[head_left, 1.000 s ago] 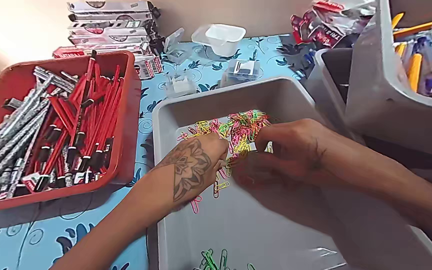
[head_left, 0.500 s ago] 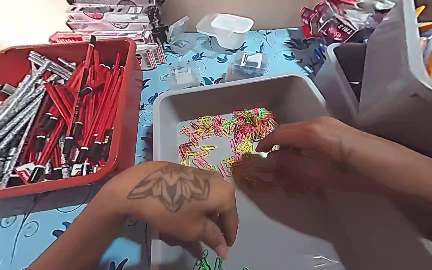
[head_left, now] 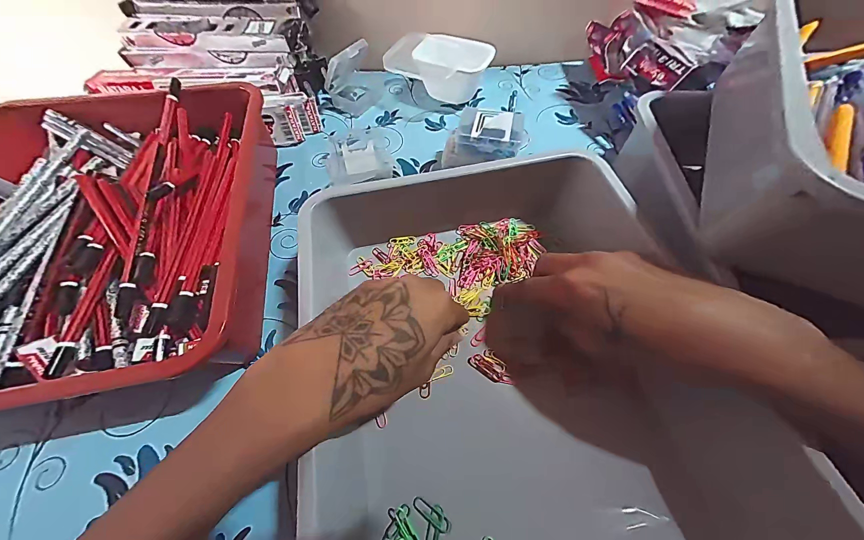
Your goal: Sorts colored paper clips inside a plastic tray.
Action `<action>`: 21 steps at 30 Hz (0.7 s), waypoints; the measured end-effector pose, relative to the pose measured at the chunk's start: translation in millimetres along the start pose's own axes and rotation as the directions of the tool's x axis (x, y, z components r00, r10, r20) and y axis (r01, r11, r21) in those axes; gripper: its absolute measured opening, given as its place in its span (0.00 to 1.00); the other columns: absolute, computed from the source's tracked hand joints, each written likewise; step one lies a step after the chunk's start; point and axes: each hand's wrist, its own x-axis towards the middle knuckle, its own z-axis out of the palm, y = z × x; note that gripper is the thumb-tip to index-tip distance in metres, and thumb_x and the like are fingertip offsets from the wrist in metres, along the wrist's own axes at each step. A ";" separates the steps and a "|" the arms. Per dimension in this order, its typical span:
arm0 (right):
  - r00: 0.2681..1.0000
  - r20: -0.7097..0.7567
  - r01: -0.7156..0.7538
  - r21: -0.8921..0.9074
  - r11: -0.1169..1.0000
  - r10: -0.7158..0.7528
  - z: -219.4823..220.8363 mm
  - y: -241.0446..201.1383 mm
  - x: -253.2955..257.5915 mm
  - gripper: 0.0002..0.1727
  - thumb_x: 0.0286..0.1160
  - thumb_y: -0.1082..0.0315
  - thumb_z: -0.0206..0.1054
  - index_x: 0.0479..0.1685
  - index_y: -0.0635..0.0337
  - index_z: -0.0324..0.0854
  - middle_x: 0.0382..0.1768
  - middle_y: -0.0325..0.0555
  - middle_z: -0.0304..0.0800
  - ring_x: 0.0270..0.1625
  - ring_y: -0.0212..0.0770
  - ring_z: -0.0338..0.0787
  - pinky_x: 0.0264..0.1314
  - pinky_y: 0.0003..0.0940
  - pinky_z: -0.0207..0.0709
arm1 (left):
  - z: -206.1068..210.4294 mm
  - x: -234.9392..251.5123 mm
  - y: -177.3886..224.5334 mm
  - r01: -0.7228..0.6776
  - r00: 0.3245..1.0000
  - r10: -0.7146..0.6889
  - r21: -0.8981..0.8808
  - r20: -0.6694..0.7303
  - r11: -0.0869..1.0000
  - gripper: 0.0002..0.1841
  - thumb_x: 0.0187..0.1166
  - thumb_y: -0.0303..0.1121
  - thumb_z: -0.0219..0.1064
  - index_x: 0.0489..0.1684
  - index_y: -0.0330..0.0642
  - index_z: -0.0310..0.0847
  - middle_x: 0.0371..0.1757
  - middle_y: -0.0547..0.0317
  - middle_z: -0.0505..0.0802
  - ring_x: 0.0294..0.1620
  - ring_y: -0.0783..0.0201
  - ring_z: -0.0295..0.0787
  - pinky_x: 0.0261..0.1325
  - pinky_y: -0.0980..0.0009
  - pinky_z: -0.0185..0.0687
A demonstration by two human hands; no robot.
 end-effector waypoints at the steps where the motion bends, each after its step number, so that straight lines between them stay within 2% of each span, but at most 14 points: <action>1: 0.999 -0.032 0.006 -0.013 1.000 -0.006 0.3 0.6 -0.4 0.17 0.65 0.71 0.73 0.53 0.47 0.93 0.38 0.43 0.89 0.32 0.44 0.89 0.28 0.43 0.79 | -10.2 2.4 7.1 0.081 0.993 -0.082 0.016 0.085 0.997 0.14 0.85 0.41 0.59 0.44 0.50 0.94 0.31 0.63 0.87 0.34 0.64 0.86 0.35 0.65 0.80; 3: 0.997 -0.074 0.017 -0.041 0.999 -0.020 1.9 1.5 -0.5 0.11 0.67 0.70 0.72 0.47 0.49 0.93 0.33 0.42 0.87 0.30 0.44 0.88 0.25 0.43 0.77 | -42.7 21.3 36.6 0.380 0.840 -0.362 0.036 0.404 0.924 0.15 0.92 0.34 0.57 0.57 0.36 0.89 0.53 0.45 0.91 0.56 0.48 0.87 0.61 0.51 0.76; 4: 0.995 -0.090 0.040 -0.048 0.998 -0.045 3.1 1.8 -0.2 0.12 0.66 0.70 0.72 0.47 0.50 0.93 0.32 0.42 0.86 0.28 0.44 0.88 0.23 0.42 0.77 | -44.7 23.9 40.5 0.425 0.815 -0.406 0.050 0.414 0.904 0.14 0.91 0.32 0.58 0.56 0.34 0.88 0.54 0.44 0.91 0.58 0.46 0.87 0.62 0.49 0.76; 6: 0.990 -0.093 0.104 -0.044 0.994 -0.108 5.7 1.1 1.4 0.16 0.62 0.71 0.72 0.51 0.48 0.92 0.33 0.44 0.85 0.28 0.46 0.88 0.21 0.42 0.76 | -36.8 17.6 35.9 0.387 0.868 -0.385 0.058 0.313 0.920 0.10 0.87 0.31 0.63 0.51 0.36 0.89 0.48 0.47 0.93 0.52 0.48 0.90 0.54 0.50 0.79; 8: 0.995 -0.021 0.102 -0.018 0.995 -0.102 5.1 -1.0 1.7 0.20 0.65 0.71 0.71 0.57 0.43 0.91 0.35 0.43 0.86 0.31 0.44 0.88 0.25 0.42 0.78 | -31.3 12.6 31.2 0.332 0.907 -0.331 0.043 0.259 0.942 0.13 0.87 0.32 0.63 0.60 0.40 0.88 0.53 0.51 0.93 0.55 0.51 0.90 0.56 0.52 0.80; 9: 0.996 -0.002 0.089 0.002 0.996 -0.089 3.7 -1.5 1.9 0.20 0.67 0.71 0.72 0.58 0.43 0.92 0.37 0.43 0.88 0.32 0.44 0.89 0.27 0.42 0.80 | -23.2 7.2 23.1 0.228 0.960 -0.230 0.032 0.161 0.973 0.14 0.85 0.33 0.62 0.62 0.44 0.88 0.51 0.55 0.94 0.52 0.54 0.91 0.52 0.55 0.82; 10: 0.997 -0.005 0.082 0.017 0.996 -0.082 3.1 -1.2 1.7 0.18 0.67 0.71 0.72 0.56 0.45 0.93 0.36 0.42 0.88 0.31 0.43 0.89 0.27 0.42 0.80 | -10.0 3.1 11.8 0.092 0.996 -0.093 0.067 0.011 0.993 0.16 0.80 0.35 0.61 0.60 0.49 0.90 0.44 0.61 0.94 0.43 0.60 0.92 0.42 0.61 0.85; 11: 0.997 -0.020 0.078 0.019 0.997 -0.078 3.4 -0.9 1.7 0.16 0.66 0.70 0.71 0.52 0.45 0.93 0.35 0.41 0.88 0.30 0.41 0.89 0.26 0.40 0.79 | -4.6 2.8 8.1 0.052 0.998 -0.049 0.085 -0.033 0.995 0.17 0.79 0.37 0.59 0.59 0.51 0.91 0.40 0.63 0.93 0.38 0.62 0.91 0.36 0.64 0.83; 12: 0.996 -0.040 0.081 0.013 0.997 -0.081 4.2 -0.6 1.8 0.13 0.66 0.68 0.70 0.49 0.47 0.93 0.33 0.40 0.87 0.30 0.40 0.88 0.24 0.39 0.78 | -10.1 4.2 12.8 0.101 0.993 -0.105 0.087 0.051 0.991 0.16 0.82 0.36 0.60 0.61 0.51 0.90 0.42 0.60 0.93 0.40 0.60 0.91 0.37 0.62 0.82; 13: 0.995 -0.051 0.081 0.007 0.997 -0.081 4.1 -1.1 1.7 0.10 0.67 0.67 0.70 0.45 0.48 0.93 0.32 0.39 0.86 0.30 0.40 0.88 0.24 0.39 0.77 | -24.6 10.0 24.7 0.232 0.941 -0.243 0.076 0.235 0.970 0.17 0.88 0.34 0.60 0.70 0.48 0.86 0.53 0.54 0.94 0.50 0.54 0.91 0.49 0.56 0.82; 14: 0.995 -0.055 0.081 0.002 0.997 -0.080 3.8 -1.7 1.5 0.07 0.68 0.67 0.71 0.41 0.50 0.92 0.32 0.39 0.86 0.29 0.40 0.88 0.23 0.38 0.77 | -29.9 13.8 29.4 0.304 0.895 -0.317 0.091 0.314 0.948 0.18 0.89 0.34 0.60 0.73 0.48 0.84 0.58 0.53 0.93 0.56 0.52 0.90 0.54 0.54 0.81; 16: 0.996 -0.054 0.075 -0.010 0.997 -0.076 2.5 -2.9 1.0 0.08 0.70 0.66 0.71 0.45 0.50 0.91 0.35 0.40 0.86 0.30 0.40 0.88 0.24 0.37 0.77 | -27.2 11.2 27.5 0.306 0.910 -0.316 0.079 0.269 0.949 0.16 0.88 0.33 0.61 0.68 0.45 0.86 0.54 0.52 0.93 0.53 0.52 0.90 0.52 0.53 0.80; 17: 0.994 -0.065 0.085 -0.015 0.996 -0.086 3.6 -2.2 0.9 0.09 0.71 0.65 0.70 0.47 0.48 0.92 0.35 0.40 0.86 0.30 0.40 0.88 0.24 0.36 0.78 | -20.1 6.2 21.2 0.247 0.952 -0.254 0.064 0.169 0.967 0.14 0.84 0.33 0.62 0.61 0.44 0.89 0.48 0.52 0.94 0.48 0.52 0.91 0.45 0.54 0.80; 21: 0.991 -0.043 0.124 -0.009 0.992 -0.125 5.9 -1.4 1.3 0.07 0.68 0.67 0.73 0.43 0.51 0.92 0.33 0.42 0.85 0.30 0.42 0.88 0.25 0.38 0.79 | -10.9 0.6 15.0 0.162 0.987 -0.163 0.029 0.004 0.986 0.12 0.81 0.32 0.61 0.48 0.42 0.91 0.36 0.53 0.92 0.38 0.55 0.90 0.36 0.57 0.79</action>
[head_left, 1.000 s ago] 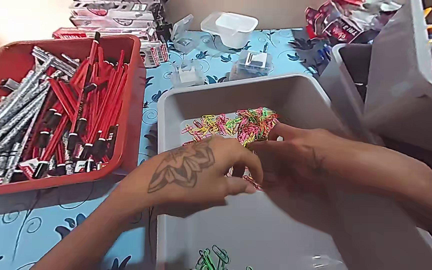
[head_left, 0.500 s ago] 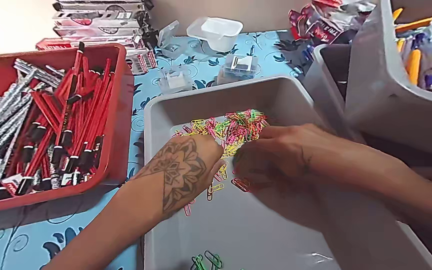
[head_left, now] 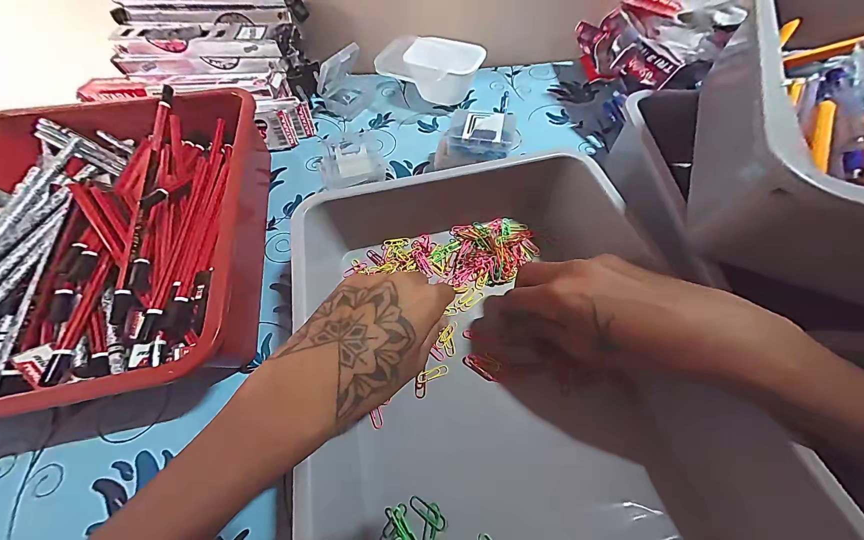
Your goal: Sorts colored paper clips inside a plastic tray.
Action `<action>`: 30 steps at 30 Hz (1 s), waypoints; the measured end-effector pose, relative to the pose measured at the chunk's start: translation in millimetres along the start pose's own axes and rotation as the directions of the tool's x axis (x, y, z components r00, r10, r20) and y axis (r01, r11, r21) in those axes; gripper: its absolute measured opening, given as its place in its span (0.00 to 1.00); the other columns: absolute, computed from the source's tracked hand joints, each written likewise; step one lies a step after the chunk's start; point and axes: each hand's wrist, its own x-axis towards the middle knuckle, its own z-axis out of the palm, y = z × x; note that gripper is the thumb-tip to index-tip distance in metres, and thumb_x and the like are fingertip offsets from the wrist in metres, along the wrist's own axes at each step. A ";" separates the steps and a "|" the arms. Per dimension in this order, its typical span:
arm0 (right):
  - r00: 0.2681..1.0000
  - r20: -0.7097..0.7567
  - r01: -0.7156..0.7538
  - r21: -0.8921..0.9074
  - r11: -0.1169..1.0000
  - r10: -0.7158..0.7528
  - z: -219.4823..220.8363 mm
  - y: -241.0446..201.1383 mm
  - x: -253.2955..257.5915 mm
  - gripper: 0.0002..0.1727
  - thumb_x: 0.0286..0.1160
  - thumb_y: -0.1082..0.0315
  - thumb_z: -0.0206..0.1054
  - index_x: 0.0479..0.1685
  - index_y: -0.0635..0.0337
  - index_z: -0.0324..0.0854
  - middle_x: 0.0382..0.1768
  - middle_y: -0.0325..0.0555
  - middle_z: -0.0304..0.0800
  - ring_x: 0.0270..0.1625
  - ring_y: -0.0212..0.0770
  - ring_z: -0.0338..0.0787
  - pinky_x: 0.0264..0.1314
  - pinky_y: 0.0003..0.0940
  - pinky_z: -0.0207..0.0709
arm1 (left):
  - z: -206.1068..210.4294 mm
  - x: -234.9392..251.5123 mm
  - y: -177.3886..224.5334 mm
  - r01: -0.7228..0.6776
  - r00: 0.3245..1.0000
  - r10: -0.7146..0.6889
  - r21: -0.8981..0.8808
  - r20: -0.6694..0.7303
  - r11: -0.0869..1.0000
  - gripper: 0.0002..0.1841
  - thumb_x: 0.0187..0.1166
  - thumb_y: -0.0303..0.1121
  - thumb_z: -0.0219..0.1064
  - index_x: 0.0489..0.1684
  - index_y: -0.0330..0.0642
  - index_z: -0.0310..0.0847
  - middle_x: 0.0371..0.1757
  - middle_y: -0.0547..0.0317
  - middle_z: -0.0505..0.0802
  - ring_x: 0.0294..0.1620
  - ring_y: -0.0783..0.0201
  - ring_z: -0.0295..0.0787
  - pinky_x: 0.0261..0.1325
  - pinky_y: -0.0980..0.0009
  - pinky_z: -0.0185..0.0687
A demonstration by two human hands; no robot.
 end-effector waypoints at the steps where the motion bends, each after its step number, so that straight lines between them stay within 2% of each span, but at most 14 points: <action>1: 1.000 0.011 0.004 -0.002 1.000 -0.004 0.3 -0.3 0.5 0.07 0.68 0.66 0.73 0.42 0.53 0.91 0.33 0.42 0.85 0.30 0.41 0.88 0.25 0.37 0.79 | 1.1 -0.2 -1.3 0.006 1.000 -0.007 -0.002 -0.012 1.000 0.13 0.82 0.34 0.60 0.49 0.43 0.91 0.37 0.54 0.92 0.38 0.56 0.90 0.37 0.56 0.79; 6: 0.998 -0.051 0.041 -0.034 0.999 -0.043 3.4 1.0 -0.9 0.09 0.71 0.63 0.63 0.37 0.53 0.89 0.29 0.39 0.82 0.24 0.35 0.83 0.20 0.31 0.71 | 11.7 3.2 -10.8 -0.018 0.983 0.028 0.055 -0.182 0.998 0.16 0.84 0.42 0.57 0.47 0.46 0.91 0.30 0.60 0.90 0.31 0.58 0.90 0.29 0.57 0.80; 9: 0.991 -0.113 0.097 0.271 0.958 -0.069 -4.2 -1.7 0.4 0.09 0.75 0.62 0.64 0.39 0.51 0.90 0.28 0.28 0.85 0.26 0.20 0.80 0.25 0.17 0.72 | 9.3 1.2 -8.8 0.035 0.980 -0.030 0.021 -0.195 0.999 0.15 0.83 0.43 0.58 0.44 0.47 0.91 0.26 0.62 0.88 0.27 0.60 0.87 0.26 0.59 0.75; 11: 0.981 -0.098 0.193 0.577 0.793 -0.167 -7.8 -2.3 2.9 0.10 0.82 0.65 0.65 0.43 0.56 0.93 0.30 0.28 0.91 0.30 0.13 0.84 0.30 0.08 0.78 | 8.4 1.7 -7.7 0.071 0.977 -0.070 -0.002 -0.200 0.997 0.15 0.83 0.42 0.59 0.44 0.47 0.91 0.25 0.62 0.88 0.26 0.60 0.87 0.25 0.59 0.75; 12: 0.979 -0.103 0.200 0.609 0.768 -0.173 -8.6 -3.9 3.2 0.11 0.82 0.66 0.64 0.44 0.57 0.93 0.31 0.28 0.92 0.31 0.12 0.84 0.31 0.07 0.78 | 7.6 2.3 -7.2 0.077 0.976 -0.079 -0.015 -0.202 0.997 0.14 0.83 0.41 0.60 0.44 0.45 0.91 0.24 0.61 0.88 0.25 0.59 0.87 0.25 0.58 0.76; 14: 0.984 -0.156 0.151 0.494 0.856 -0.083 -9.1 -6.0 3.2 0.10 0.79 0.66 0.64 0.42 0.55 0.93 0.25 0.26 0.88 0.26 0.12 0.81 0.26 0.07 0.74 | 7.6 2.4 -7.7 0.050 0.978 -0.053 -0.017 -0.203 0.999 0.13 0.84 0.38 0.59 0.45 0.45 0.90 0.25 0.60 0.88 0.26 0.59 0.87 0.26 0.59 0.76; 16: 0.978 -0.197 -0.010 0.262 0.965 0.063 -7.9 -2.2 1.5 0.12 0.74 0.65 0.62 0.44 0.51 0.93 0.26 0.28 0.87 0.26 0.20 0.81 0.25 0.18 0.73 | 10.7 1.2 -10.9 -0.068 0.983 0.067 0.001 -0.170 0.998 0.16 0.81 0.33 0.59 0.62 0.48 0.89 0.35 0.58 0.93 0.35 0.56 0.91 0.33 0.56 0.83; 18: 0.971 -0.164 -0.157 0.121 0.980 0.175 -7.6 3.3 -0.3 0.16 0.74 0.66 0.61 0.55 0.53 0.90 0.36 0.37 0.87 0.34 0.32 0.85 0.33 0.31 0.78 | 15.6 1.4 -10.7 -0.133 0.986 0.133 0.008 -0.098 0.991 0.25 0.79 0.34 0.60 0.77 0.57 0.82 0.34 0.63 0.89 0.31 0.62 0.86 0.29 0.64 0.79; 21: 0.951 -0.028 -0.307 0.034 0.951 0.308 -8.3 -0.9 1.5 0.25 0.76 0.73 0.67 0.75 0.58 0.81 0.49 0.56 0.85 0.44 0.53 0.88 0.41 0.49 0.80 | -3.6 3.8 4.2 0.027 0.973 -0.027 0.004 0.227 1.000 0.26 0.88 0.33 0.57 0.87 0.58 0.71 0.47 0.55 0.91 0.43 0.57 0.88 0.44 0.60 0.80; 23: 0.951 0.020 -0.310 0.017 0.951 0.310 -6.7 -1.8 2.3 0.25 0.72 0.75 0.72 0.72 0.57 0.83 0.49 0.59 0.85 0.45 0.56 0.89 0.42 0.49 0.82 | -5.1 3.6 4.6 0.046 0.975 -0.045 0.002 0.219 0.999 0.20 0.89 0.34 0.56 0.76 0.50 0.82 0.49 0.52 0.92 0.48 0.55 0.90 0.46 0.57 0.81; 24: 0.958 0.015 -0.286 0.021 0.958 0.285 -5.8 -0.2 2.0 0.22 0.71 0.74 0.72 0.66 0.56 0.87 0.45 0.55 0.86 0.42 0.52 0.89 0.39 0.47 0.82 | 0.8 1.5 0.0 -0.008 0.995 0.010 -0.019 0.101 1.000 0.16 0.85 0.34 0.57 0.60 0.45 0.90 0.42 0.53 0.93 0.44 0.55 0.91 0.42 0.58 0.81; 26: 0.974 -0.007 -0.224 0.056 0.973 0.224 -3.7 2.8 1.4 0.13 0.71 0.71 0.69 0.53 0.53 0.91 0.38 0.45 0.85 0.38 0.44 0.88 0.36 0.42 0.80 | 1.3 1.8 -1.1 -0.045 0.998 0.047 -0.053 0.036 0.998 0.12 0.85 0.36 0.60 0.38 0.40 0.88 0.34 0.53 0.89 0.39 0.56 0.89 0.37 0.58 0.77; 28: 0.991 -0.029 -0.129 0.111 0.985 0.133 -0.9 5.6 0.1 0.12 0.69 0.71 0.68 0.48 0.51 0.91 0.36 0.42 0.88 0.39 0.42 0.90 0.36 0.42 0.82 | 1.6 2.6 -0.7 -0.039 0.999 0.040 -0.033 0.032 0.999 0.13 0.85 0.38 0.62 0.38 0.39 0.87 0.34 0.53 0.89 0.37 0.56 0.88 0.36 0.59 0.75; 30: 0.999 -0.023 -0.030 0.179 0.983 0.035 1.0 7.0 -0.3 0.15 0.66 0.71 0.68 0.50 0.49 0.92 0.39 0.38 0.88 0.42 0.36 0.89 0.40 0.35 0.84 | 11.0 2.8 -5.6 -0.099 0.994 0.101 0.045 -0.046 0.994 0.13 0.81 0.39 0.63 0.55 0.45 0.87 0.36 0.56 0.90 0.35 0.57 0.90 0.32 0.61 0.82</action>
